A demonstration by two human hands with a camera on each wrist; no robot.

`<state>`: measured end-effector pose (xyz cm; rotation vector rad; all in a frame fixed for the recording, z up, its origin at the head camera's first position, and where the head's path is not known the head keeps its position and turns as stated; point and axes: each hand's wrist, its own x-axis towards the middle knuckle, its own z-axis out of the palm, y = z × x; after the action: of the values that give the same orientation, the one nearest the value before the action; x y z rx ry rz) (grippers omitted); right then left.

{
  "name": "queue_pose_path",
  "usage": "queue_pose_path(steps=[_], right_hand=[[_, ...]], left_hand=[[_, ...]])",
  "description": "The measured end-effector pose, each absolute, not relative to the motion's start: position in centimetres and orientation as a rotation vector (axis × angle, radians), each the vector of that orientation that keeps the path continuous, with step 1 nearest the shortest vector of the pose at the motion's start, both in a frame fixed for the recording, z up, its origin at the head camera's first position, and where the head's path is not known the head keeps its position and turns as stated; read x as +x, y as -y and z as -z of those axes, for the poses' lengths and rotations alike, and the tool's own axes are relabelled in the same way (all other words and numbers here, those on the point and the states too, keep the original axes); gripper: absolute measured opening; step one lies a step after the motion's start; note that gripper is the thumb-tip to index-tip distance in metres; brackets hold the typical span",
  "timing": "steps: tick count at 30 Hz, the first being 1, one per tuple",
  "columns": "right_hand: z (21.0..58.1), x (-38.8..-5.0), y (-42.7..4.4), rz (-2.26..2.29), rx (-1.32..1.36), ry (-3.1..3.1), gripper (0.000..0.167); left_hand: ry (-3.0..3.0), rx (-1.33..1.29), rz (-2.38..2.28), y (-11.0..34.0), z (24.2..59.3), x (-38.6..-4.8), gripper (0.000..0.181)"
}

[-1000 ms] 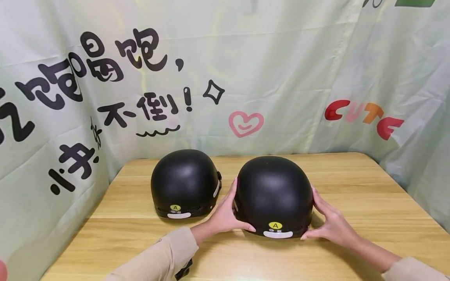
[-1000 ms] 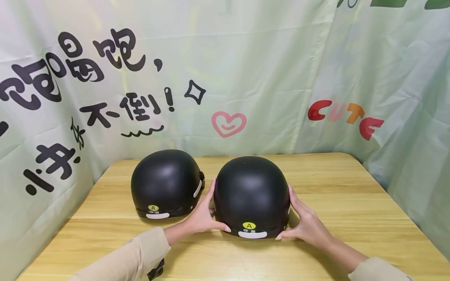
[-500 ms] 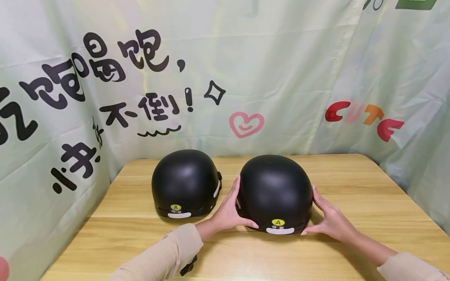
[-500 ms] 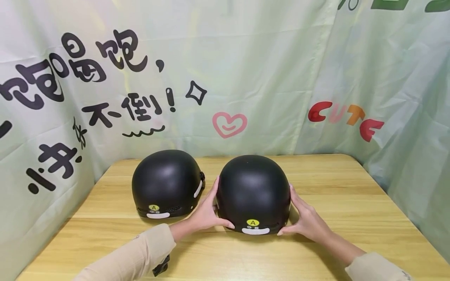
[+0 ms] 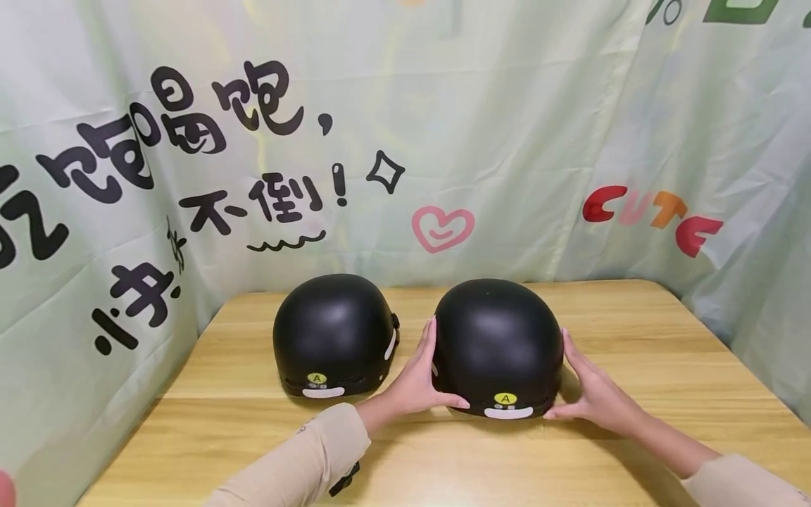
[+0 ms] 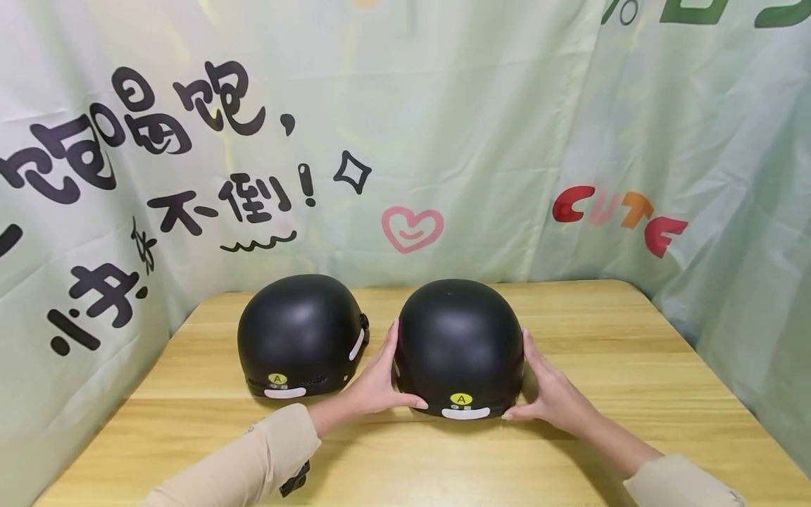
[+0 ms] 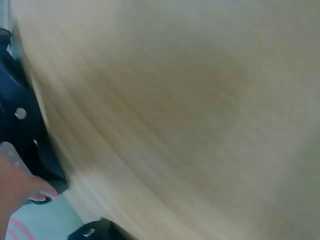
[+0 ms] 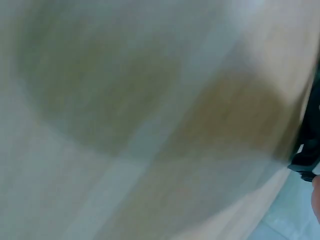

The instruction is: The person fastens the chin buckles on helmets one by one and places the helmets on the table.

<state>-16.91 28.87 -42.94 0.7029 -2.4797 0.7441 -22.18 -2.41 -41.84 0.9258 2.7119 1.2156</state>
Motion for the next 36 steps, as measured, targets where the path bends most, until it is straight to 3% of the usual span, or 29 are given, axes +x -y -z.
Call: queue_pose_path(steps=[13, 36], right_hand=[[42.2, -17.0, -28.4, -0.734, 0.694, 2.454, 0.130], [42.0, -19.1, -29.6, -0.632, 0.693, 2.435, 0.131]], left_hand=[[-2.764, 0.932, -1.268, 2.0, 42.5, -21.5, 0.132], [-2.755, 0.853, -1.193, 0.7, 41.9, -23.3, 0.131]])
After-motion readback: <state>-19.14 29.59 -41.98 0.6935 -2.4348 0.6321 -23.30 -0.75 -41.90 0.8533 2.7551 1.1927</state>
